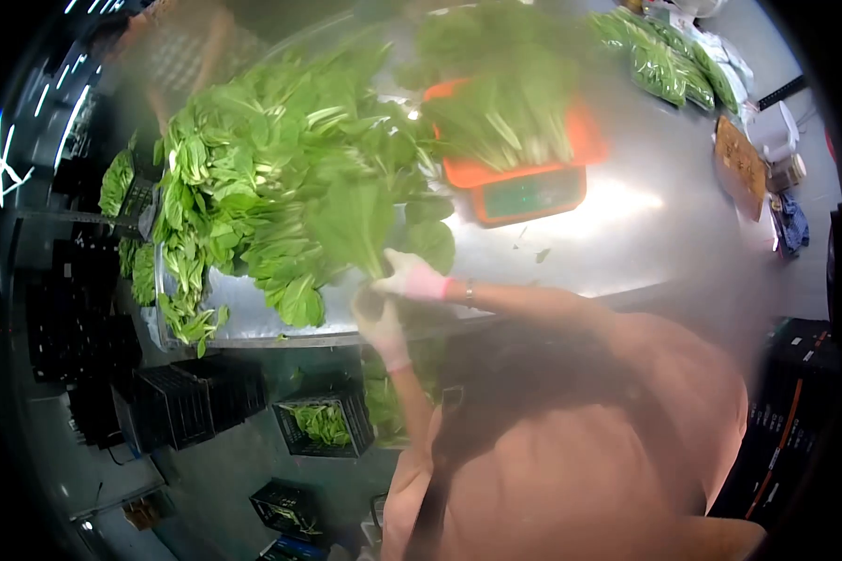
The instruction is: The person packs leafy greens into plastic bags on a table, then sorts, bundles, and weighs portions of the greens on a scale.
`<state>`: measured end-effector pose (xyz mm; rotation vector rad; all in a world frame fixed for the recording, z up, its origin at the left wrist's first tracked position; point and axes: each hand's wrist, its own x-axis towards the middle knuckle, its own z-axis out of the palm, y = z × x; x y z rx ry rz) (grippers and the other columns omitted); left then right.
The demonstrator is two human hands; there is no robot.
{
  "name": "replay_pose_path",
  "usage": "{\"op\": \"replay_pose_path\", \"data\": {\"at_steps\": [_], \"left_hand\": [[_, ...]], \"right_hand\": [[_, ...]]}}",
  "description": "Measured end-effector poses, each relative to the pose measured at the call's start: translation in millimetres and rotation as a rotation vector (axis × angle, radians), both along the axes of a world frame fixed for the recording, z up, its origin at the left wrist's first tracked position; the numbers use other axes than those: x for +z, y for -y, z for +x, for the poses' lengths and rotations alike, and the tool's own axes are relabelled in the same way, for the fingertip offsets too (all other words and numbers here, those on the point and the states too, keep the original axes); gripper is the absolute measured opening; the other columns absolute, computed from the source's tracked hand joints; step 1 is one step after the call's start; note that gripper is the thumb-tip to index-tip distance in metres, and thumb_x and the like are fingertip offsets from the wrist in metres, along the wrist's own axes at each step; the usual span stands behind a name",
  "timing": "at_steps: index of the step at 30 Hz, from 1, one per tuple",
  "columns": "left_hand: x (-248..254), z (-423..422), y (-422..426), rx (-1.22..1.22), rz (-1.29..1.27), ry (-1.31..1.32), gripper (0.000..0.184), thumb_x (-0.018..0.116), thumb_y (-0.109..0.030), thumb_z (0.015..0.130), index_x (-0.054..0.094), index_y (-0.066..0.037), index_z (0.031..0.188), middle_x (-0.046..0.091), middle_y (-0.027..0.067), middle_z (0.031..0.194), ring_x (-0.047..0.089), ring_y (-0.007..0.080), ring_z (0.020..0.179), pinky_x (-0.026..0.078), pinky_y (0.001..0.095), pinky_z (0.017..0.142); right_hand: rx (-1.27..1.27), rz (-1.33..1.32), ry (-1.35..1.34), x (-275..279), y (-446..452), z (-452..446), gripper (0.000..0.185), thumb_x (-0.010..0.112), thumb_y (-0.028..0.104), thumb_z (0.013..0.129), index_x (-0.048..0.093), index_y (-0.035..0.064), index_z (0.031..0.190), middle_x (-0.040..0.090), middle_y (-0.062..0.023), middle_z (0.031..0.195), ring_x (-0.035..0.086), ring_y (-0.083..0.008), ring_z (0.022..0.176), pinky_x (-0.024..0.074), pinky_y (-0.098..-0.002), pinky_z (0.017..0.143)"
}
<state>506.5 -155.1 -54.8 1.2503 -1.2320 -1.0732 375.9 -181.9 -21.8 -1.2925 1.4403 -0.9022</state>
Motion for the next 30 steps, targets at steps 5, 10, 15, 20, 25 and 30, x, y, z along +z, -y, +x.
{"op": "replay_pose_path", "data": {"at_steps": [5, 10, 15, 20, 25, 30], "left_hand": [[4, -7, 3, -0.012, 0.010, 0.051, 0.026, 0.062, 0.002, 0.081, 0.052, 0.001, 0.106, 0.057, 0.0062, 0.098, 0.055, 0.0118, 0.087, 0.045, 0.0246, 0.080], [8, 1, 1, 0.009, 0.013, 0.129, 0.019, 0.061, 0.003, 0.080, 0.057, 0.001, 0.098, 0.061, 0.0049, 0.089, 0.057, 0.0103, 0.079, 0.047, 0.0238, 0.073], [13, 59, -11, 0.209, -0.040, 0.536, 0.017, 0.061, 0.001, 0.077, 0.061, -0.001, 0.093, 0.062, 0.0063, 0.081, 0.058, 0.0126, 0.075, 0.047, 0.0247, 0.071], [16, 91, -25, 0.206, -0.099, 1.220, 0.032, 0.069, -0.017, 0.071, 0.061, -0.004, 0.099, 0.061, 0.0131, 0.097, 0.059, 0.0282, 0.079, 0.048, 0.0355, 0.073], [54, -3, -8, -0.103, 0.183, -0.039, 0.024, 0.062, -0.006, 0.082, 0.054, 0.003, 0.103, 0.060, 0.0062, 0.092, 0.055, 0.0107, 0.081, 0.046, 0.0234, 0.071], [47, -18, 8, -0.108, 0.264, -0.046, 0.017, 0.063, -0.004, 0.081, 0.056, 0.002, 0.095, 0.061, 0.0043, 0.087, 0.056, 0.0070, 0.075, 0.044, 0.0196, 0.062]], "right_hand": [[-0.139, -0.083, 0.359, -27, 1, 0, 0.045, 0.062, 0.025, 0.068, 0.054, -0.0060, 0.099, 0.062, -0.0178, 0.091, 0.059, -0.0206, 0.082, 0.0469, -0.0318, 0.076], [-0.132, -0.080, 0.596, -26, 4, -10, 0.034, 0.058, 0.017, 0.076, 0.054, -0.0043, 0.101, 0.060, -0.0068, 0.084, 0.055, -0.0106, 0.069, 0.0456, -0.0249, 0.062], [-0.099, -0.005, 0.642, -21, 12, -30, 0.026, 0.056, 0.020, 0.080, 0.053, 0.0001, 0.097, 0.055, -0.0022, 0.075, 0.050, -0.0084, 0.061, 0.0425, -0.0230, 0.056], [-0.040, 0.009, 0.641, -24, 15, -33, 0.026, 0.056, 0.019, 0.080, 0.053, 0.0004, 0.097, 0.055, -0.0022, 0.075, 0.050, -0.0084, 0.060, 0.0418, -0.0227, 0.055], [0.002, -0.001, 0.553, -11, 3, -19, 0.033, 0.059, 0.016, 0.077, 0.052, -0.0024, 0.103, 0.055, -0.0027, 0.078, 0.051, -0.0082, 0.064, 0.0425, -0.0232, 0.057], [-0.001, -0.046, 0.462, 6, -4, -28, 0.043, 0.060, 0.016, 0.076, 0.051, -0.0062, 0.111, 0.058, -0.0083, 0.093, 0.054, -0.0112, 0.081, 0.0458, -0.0254, 0.073]]}}
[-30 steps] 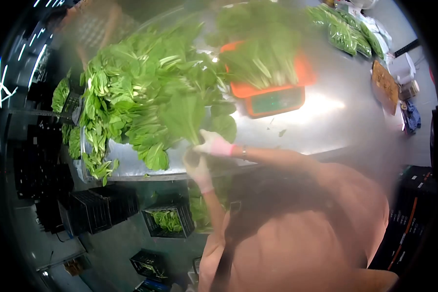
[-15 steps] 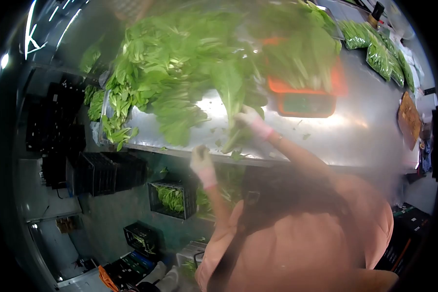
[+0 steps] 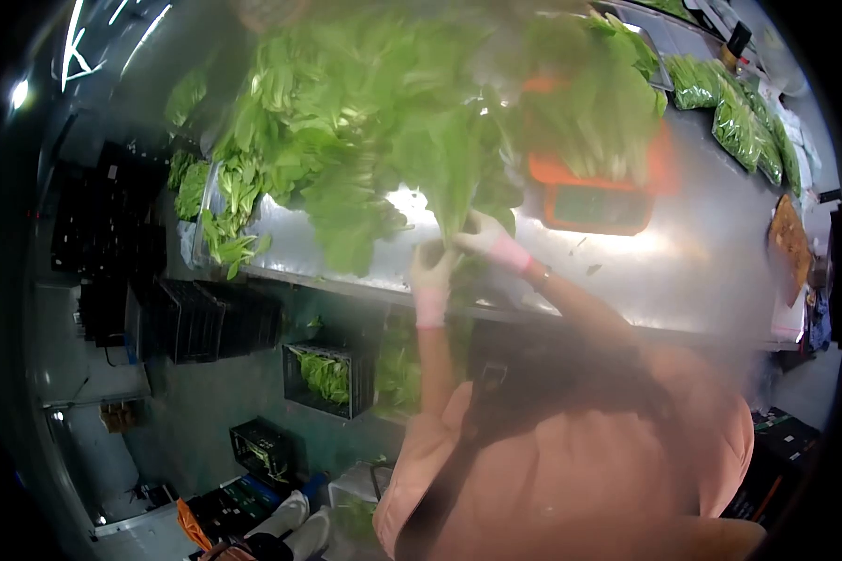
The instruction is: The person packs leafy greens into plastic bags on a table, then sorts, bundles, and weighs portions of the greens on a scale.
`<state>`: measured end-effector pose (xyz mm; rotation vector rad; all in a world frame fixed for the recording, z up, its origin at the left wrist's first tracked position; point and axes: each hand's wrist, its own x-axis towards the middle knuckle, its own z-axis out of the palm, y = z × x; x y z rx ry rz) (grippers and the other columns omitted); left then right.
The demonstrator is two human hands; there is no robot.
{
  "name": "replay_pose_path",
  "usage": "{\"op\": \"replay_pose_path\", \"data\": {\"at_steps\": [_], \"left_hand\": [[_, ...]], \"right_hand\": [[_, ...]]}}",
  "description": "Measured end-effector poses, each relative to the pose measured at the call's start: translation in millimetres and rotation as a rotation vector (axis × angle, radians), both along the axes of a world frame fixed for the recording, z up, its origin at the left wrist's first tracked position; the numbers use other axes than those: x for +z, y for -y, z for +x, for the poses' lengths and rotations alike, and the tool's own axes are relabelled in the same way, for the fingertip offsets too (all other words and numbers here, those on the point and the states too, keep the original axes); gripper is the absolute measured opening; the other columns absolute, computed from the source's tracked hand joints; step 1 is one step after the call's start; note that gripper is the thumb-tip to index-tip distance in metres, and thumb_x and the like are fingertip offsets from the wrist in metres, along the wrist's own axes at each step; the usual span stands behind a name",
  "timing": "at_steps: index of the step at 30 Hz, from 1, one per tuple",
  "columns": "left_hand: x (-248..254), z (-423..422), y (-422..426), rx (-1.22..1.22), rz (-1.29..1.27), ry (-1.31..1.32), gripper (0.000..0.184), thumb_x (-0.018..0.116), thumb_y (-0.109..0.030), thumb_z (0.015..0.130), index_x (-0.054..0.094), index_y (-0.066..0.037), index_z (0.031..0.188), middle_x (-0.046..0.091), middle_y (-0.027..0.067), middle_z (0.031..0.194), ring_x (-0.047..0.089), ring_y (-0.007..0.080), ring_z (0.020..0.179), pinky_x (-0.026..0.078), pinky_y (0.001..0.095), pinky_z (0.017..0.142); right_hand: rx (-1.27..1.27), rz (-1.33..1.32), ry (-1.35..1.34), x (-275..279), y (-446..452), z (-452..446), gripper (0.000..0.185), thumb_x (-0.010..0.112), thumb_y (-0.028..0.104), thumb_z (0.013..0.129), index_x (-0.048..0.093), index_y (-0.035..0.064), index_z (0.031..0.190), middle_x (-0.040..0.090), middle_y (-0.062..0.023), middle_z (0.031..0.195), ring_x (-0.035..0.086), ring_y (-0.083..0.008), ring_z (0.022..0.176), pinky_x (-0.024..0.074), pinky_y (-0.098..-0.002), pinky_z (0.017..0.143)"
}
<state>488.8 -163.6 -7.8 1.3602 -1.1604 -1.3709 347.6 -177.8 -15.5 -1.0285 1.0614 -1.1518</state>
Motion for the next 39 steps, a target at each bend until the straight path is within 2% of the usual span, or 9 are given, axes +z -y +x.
{"op": "replay_pose_path", "data": {"at_steps": [12, 17, 22, 26, 30, 33, 35, 37, 39], "left_hand": [[-25, 5, -6, 0.044, 0.042, -0.558, 0.013, 0.054, -0.002, 0.086, 0.056, -0.001, 0.099, 0.058, 0.0045, 0.090, 0.053, 0.0104, 0.074, 0.043, 0.0212, 0.063], [-27, 1, -11, 0.140, -0.096, -0.181, 0.007, 0.054, -0.005, 0.085, 0.056, -0.001, 0.090, 0.056, 0.0030, 0.080, 0.049, 0.0079, 0.067, 0.041, 0.0209, 0.058], [-28, -5, -19, 0.394, -0.204, -0.172, 0.006, 0.054, -0.007, 0.086, 0.054, -0.001, 0.085, 0.052, 0.0011, 0.074, 0.047, 0.0086, 0.064, 0.039, 0.0232, 0.055], [-15, -1, -25, 0.444, -0.192, -0.475, 0.005, 0.052, -0.001, 0.085, 0.051, 0.002, 0.088, 0.052, 0.0035, 0.078, 0.049, 0.0095, 0.063, 0.044, 0.0199, 0.056], [-14, 49, -22, 0.778, -0.024, -1.116, 0.011, 0.052, -0.001, 0.085, 0.051, 0.004, 0.095, 0.054, 0.0072, 0.082, 0.052, 0.0111, 0.067, 0.049, 0.0189, 0.059], [-30, 107, -21, 0.788, -0.314, -0.410, 0.015, 0.054, -0.005, 0.085, 0.050, 0.005, 0.096, 0.055, 0.0079, 0.085, 0.053, 0.0140, 0.073, 0.048, 0.0241, 0.065], [-25, 97, -19, 0.715, -0.166, -0.138, 0.021, 0.058, -0.011, 0.084, 0.050, 0.003, 0.097, 0.054, 0.0083, 0.089, 0.052, 0.0150, 0.077, 0.046, 0.0285, 0.070], [-55, 78, -15, 0.235, -0.204, 0.602, 0.049, 0.069, -0.022, 0.076, 0.049, 0.000, 0.115, 0.054, 0.0110, 0.107, 0.053, 0.0213, 0.095, 0.043, 0.0327, 0.084], [-66, 48, -16, -0.146, -0.316, 0.949, 0.063, 0.073, -0.028, 0.067, 0.048, -0.007, 0.120, 0.054, 0.0169, 0.112, 0.052, 0.0326, 0.101, 0.040, 0.0400, 0.090]], "right_hand": [[-0.057, -0.154, -0.254, -20, 3, 11, 0.046, 0.061, 0.028, 0.074, 0.056, -0.0032, 0.107, 0.063, -0.0182, 0.093, 0.061, -0.0217, 0.085, 0.0472, -0.0325, 0.077], [-0.096, -0.165, -0.269, -13, -2, 13, 0.045, 0.061, 0.029, 0.074, 0.057, -0.0037, 0.104, 0.063, -0.0191, 0.090, 0.061, -0.0220, 0.082, 0.0476, -0.0338, 0.075], [-0.175, -0.097, -0.038, -1, -13, 28, 0.038, 0.061, 0.020, 0.076, 0.055, -0.0043, 0.105, 0.062, -0.0107, 0.086, 0.058, -0.0127, 0.077, 0.0475, -0.0282, 0.071], [-0.169, 0.023, 0.074, 11, -24, 39, 0.036, 0.060, 0.020, 0.077, 0.054, -0.0047, 0.104, 0.061, -0.0112, 0.089, 0.057, -0.0134, 0.079, 0.0468, -0.0275, 0.072], [-0.298, -0.110, -0.016, 60, -25, 13, 0.040, 0.058, 0.020, 0.079, 0.049, -0.0060, 0.109, 0.060, -0.0114, 0.093, 0.057, -0.0161, 0.082, 0.0472, -0.0294, 0.075], [-0.278, -0.107, -0.087, 73, -20, -16, 0.034, 0.059, 0.015, 0.080, 0.049, -0.0041, 0.106, 0.059, -0.0088, 0.093, 0.056, -0.0122, 0.080, 0.0463, -0.0256, 0.072], [-0.334, -0.156, -0.027, 62, -17, -23, 0.034, 0.060, 0.013, 0.080, 0.049, -0.0036, 0.107, 0.059, -0.0072, 0.092, 0.055, -0.0116, 0.079, 0.0456, -0.0253, 0.072], [-0.365, -0.158, -0.036, 54, -16, -27, 0.034, 0.060, 0.012, 0.080, 0.049, -0.0037, 0.108, 0.059, -0.0068, 0.092, 0.055, -0.0114, 0.079, 0.0454, -0.0253, 0.072], [-0.385, -0.202, -0.031, 43, -17, -29, 0.035, 0.060, 0.012, 0.080, 0.049, -0.0038, 0.109, 0.059, -0.0065, 0.092, 0.055, -0.0107, 0.079, 0.0452, -0.0250, 0.073]]}}
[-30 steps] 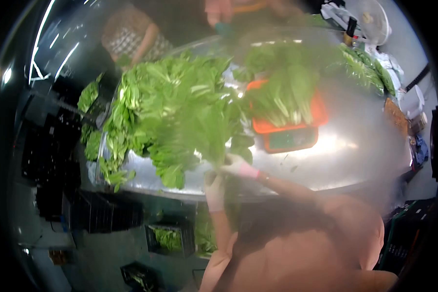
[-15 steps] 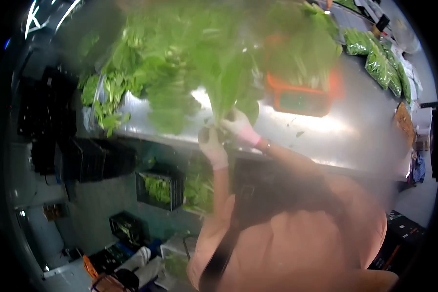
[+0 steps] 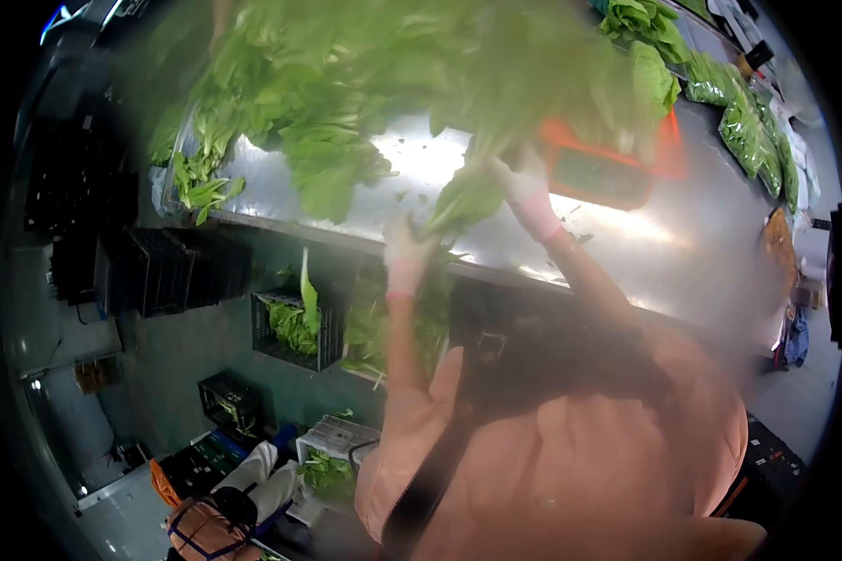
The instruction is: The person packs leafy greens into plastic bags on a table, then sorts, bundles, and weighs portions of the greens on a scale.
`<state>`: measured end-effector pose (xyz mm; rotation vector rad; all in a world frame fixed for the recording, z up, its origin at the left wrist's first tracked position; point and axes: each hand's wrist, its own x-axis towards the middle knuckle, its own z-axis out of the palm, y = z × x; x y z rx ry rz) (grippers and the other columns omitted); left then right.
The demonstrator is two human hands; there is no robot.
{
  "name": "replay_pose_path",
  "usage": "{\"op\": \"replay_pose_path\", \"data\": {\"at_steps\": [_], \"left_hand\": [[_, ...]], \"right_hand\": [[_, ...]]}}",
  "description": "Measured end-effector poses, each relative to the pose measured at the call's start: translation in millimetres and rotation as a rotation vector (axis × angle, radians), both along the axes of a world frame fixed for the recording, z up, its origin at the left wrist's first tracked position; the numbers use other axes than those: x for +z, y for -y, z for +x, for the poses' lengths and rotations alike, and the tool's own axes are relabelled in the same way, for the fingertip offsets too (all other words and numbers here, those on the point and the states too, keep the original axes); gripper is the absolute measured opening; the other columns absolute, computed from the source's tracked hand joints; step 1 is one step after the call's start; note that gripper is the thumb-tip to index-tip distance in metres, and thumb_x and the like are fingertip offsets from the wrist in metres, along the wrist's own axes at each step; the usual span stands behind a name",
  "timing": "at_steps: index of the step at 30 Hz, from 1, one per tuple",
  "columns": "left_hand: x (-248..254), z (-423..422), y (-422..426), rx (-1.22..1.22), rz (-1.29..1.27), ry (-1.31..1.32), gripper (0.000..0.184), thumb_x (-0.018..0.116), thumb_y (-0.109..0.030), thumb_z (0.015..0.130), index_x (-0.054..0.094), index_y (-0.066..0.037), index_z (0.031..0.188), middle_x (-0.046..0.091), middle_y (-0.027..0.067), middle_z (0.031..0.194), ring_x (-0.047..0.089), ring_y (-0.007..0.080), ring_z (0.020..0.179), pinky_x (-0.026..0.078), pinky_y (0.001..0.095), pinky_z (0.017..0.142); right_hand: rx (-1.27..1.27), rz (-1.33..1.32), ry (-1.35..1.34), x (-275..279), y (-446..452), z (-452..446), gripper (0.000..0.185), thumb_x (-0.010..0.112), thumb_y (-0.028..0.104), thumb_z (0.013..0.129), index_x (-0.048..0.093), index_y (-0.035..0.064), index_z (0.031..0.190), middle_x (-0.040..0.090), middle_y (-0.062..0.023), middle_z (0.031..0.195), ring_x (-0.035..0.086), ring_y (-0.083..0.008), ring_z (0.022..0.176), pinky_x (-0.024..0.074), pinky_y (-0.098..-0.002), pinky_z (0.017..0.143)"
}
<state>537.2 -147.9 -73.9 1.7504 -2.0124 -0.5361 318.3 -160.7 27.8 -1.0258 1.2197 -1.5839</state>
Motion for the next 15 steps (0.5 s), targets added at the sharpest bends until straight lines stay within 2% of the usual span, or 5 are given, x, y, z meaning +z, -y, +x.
{"op": "replay_pose_path", "data": {"at_steps": [4, 10, 11, 13, 15], "left_hand": [[-21, -16, 14, -0.121, 0.081, 0.135, 0.044, 0.066, -0.017, 0.072, 0.053, -0.005, 0.112, 0.055, 0.0168, 0.104, 0.052, 0.0354, 0.096, 0.042, 0.0403, 0.086], [-6, 29, 35, 0.443, -0.113, -0.544, 0.035, 0.057, -0.004, 0.079, 0.051, 0.009, 0.112, 0.058, 0.0134, 0.096, 0.054, 0.0185, 0.084, 0.044, 0.0299, 0.080], [12, 31, 35, 0.577, 0.058, -0.745, 0.038, 0.059, -0.005, 0.077, 0.051, 0.009, 0.112, 0.058, 0.0139, 0.096, 0.054, 0.0181, 0.083, 0.044, 0.0284, 0.080], [-16, 62, 48, 0.544, 0.025, -0.445, 0.042, 0.062, -0.008, 0.076, 0.050, 0.008, 0.113, 0.058, 0.0145, 0.098, 0.054, 0.0180, 0.084, 0.043, 0.0272, 0.080], [-34, 69, 55, 0.556, -0.124, -0.476, 0.046, 0.065, -0.012, 0.075, 0.051, 0.003, 0.116, 0.059, 0.0145, 0.097, 0.054, 0.0195, 0.083, 0.044, 0.0316, 0.080]], "right_hand": [[-0.064, 0.020, -0.147, -5, -5, -10, 0.034, 0.060, 0.013, 0.079, 0.051, -0.0030, 0.107, 0.060, -0.0076, 0.087, 0.055, -0.0097, 0.076, 0.0457, -0.0248, 0.070], [-0.043, 0.124, -0.246, -3, -8, -12, 0.039, 0.060, 0.018, 0.078, 0.051, -0.0024, 0.110, 0.062, -0.0087, 0.084, 0.056, -0.0103, 0.074, 0.0468, -0.0253, 0.068], [-0.016, 0.187, -0.286, -5, -8, -11, 0.041, 0.060, 0.020, 0.077, 0.051, -0.0018, 0.111, 0.062, -0.0094, 0.084, 0.056, -0.0105, 0.073, 0.0470, -0.0254, 0.067], [0.033, 0.205, -0.256, -10, -5, -6, 0.046, 0.060, 0.023, 0.077, 0.050, 0.0004, 0.115, 0.062, -0.0100, 0.085, 0.057, -0.0138, 0.071, 0.0473, -0.0266, 0.068], [0.030, 0.177, -0.343, -27, -1, -2, 0.046, 0.060, 0.027, 0.077, 0.050, 0.0047, 0.117, 0.063, -0.0085, 0.089, 0.058, -0.0154, 0.075, 0.0473, -0.0276, 0.072]]}}
